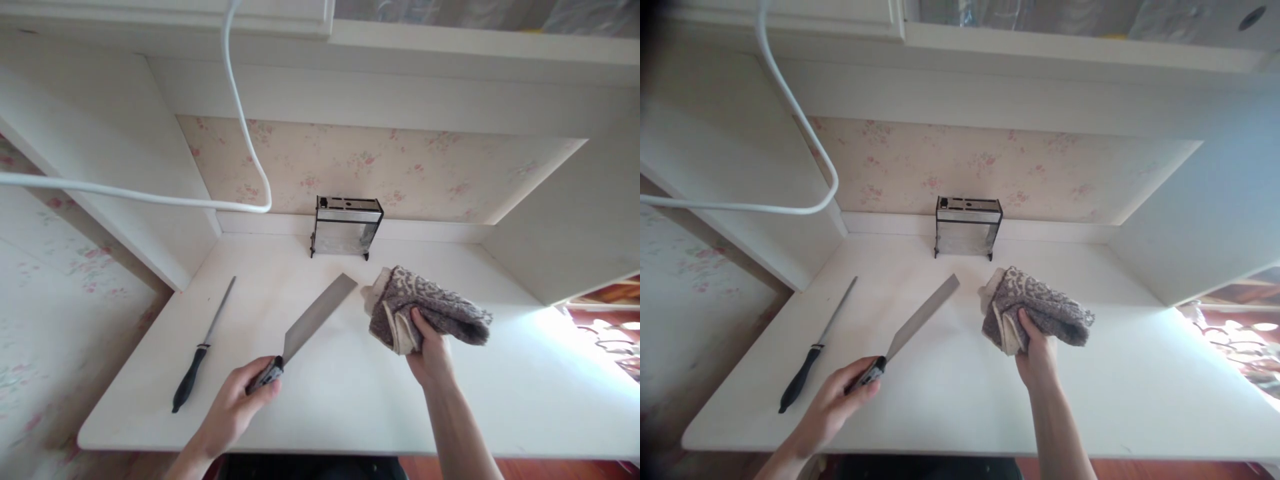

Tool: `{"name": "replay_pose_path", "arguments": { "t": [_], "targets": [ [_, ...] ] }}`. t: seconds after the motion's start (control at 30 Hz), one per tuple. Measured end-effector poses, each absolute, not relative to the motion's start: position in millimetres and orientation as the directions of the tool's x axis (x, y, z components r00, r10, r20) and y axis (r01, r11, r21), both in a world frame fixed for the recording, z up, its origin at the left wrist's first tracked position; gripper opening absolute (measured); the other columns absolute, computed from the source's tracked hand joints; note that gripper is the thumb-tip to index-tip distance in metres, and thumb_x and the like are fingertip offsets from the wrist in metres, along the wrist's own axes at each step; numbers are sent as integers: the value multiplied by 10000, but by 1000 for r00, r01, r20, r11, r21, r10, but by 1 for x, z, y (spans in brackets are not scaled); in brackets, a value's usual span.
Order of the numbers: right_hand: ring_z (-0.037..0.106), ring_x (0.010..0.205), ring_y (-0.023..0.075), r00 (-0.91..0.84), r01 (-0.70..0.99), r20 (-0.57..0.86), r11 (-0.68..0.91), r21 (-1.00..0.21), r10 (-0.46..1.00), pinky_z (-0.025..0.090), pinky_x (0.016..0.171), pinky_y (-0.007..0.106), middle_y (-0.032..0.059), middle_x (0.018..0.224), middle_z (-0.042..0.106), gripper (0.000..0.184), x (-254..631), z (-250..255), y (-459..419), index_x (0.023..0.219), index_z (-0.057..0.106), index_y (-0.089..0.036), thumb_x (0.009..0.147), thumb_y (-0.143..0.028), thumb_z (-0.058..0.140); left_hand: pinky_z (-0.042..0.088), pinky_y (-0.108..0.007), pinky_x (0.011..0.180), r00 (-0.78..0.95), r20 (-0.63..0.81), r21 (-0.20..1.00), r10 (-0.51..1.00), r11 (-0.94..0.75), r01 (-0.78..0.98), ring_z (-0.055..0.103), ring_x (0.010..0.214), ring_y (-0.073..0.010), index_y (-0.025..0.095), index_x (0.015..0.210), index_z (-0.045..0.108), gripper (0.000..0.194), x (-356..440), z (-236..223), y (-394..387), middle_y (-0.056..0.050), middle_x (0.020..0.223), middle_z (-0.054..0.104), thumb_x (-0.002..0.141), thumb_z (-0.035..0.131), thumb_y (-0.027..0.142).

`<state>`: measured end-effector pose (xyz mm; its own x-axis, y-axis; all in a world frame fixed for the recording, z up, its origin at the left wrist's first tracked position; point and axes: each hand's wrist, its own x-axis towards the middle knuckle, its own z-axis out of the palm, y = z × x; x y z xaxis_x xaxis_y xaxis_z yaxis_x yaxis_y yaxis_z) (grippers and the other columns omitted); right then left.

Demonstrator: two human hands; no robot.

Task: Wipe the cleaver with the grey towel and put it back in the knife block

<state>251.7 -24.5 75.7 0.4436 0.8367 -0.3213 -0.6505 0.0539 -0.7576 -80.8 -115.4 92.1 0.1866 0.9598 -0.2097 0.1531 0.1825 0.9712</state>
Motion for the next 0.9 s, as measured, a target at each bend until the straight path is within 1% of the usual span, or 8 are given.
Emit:
{"name": "replay_pose_path", "arguments": {
  "t": [0.07, 0.13, 0.27, 0.37, 0.5, 0.63, 0.8, 0.9],
  "targets": [
    [710, 811, 186, 331, -688, -369, -45, -724, 869, 582, 863, 341, 10, 963, 744, 432, 246, 74, -33, 990, 683, -196, 605, -276, 862, 186, -194, 425, 223, -246, 940, 943, 289, -184, 285, 428, -26, 143, 1022, 620, 376, -86, 86, -113, 56, 606, 436, 840, 614, 472],
    [707, 810, 204, 208, -728, -407, -138, -672, 889, 574, 868, 378, 22, 947, 746, 424, 231, 74, -42, 956, 689, -192, 601, -342, 865, 145, -190, 407, 289, -208, 828, 934, 326, -457, 195, 383, -3, 142, 1023, 618, 381, -84, 80, -111, 72, 585, 410, 854, 588, 482],
    [701, 828, 227, -39, -744, -356, -265, -613, 933, 558, 862, 397, 45, 924, 747, 412, 187, 84, -59, 876, 697, -184, 557, -360, 890, 169, -168, 365, 374, -171, 593, 911, 399, -699, 145, 350, 2, 148, 1008, 624, 343, -60, 73, -109, 83, 560, 395, 880, 551, 458],
    [697, 837, 254, -212, -702, -271, -339, -626, 939, 560, 816, 398, 71, 884, 742, 381, 154, 95, -69, 850, 701, -158, 565, -329, 888, 163, -156, 346, 486, -166, 466, 858, 503, -728, 136, 330, 4, 126, 845, 620, 349, -38, 66, -110, 84, 509, 373, 893, 535, 460],
    [684, 824, 239, -157, -575, -244, -290, -765, 957, 557, 767, 360, 70, 870, 736, 303, 127, 103, -73, 866, 704, -134, 616, -215, 853, 170, -151, 347, 548, -141, 422, 824, 551, -720, 145, 317, 11, 125, 609, 497, 464, -25, 55, -116, 87, 456, 311, 899, 523, 486],
    [679, 804, 229, -81, -509, -262, -266, -818, 962, 559, 742, 351, 64, 885, 737, 384, 131, 102, -68, 935, 707, -136, 584, -166, 861, 179, -145, 358, 566, -188, 390, 803, 589, -707, 155, 328, 20, 124, 661, 509, 423, -29, 54, -120, 81, 517, 372, 892, 550, 476],
    [686, 767, 230, 51, -539, -301, -227, -811, 952, 572, 704, 350, 66, 854, 734, 372, 160, 103, -55, 863, 699, -125, 544, -183, 881, 162, -138, 360, 662, -265, 375, 701, 707, -599, 160, 333, 21, 128, 953, 608, 355, -41, 58, -116, 95, 552, 384, 857, 609, 470],
    [692, 738, 228, 146, -566, -311, -179, -805, 939, 583, 693, 353, 69, 856, 738, 390, 177, 106, -44, 857, 696, -124, 524, -186, 890, 157, -143, 364, 697, -310, 394, 647, 755, -525, 166, 344, 20, 114, 998, 629, 383, -45, 58, -112, 91, 556, 383, 851, 617, 467]
  ]
}}
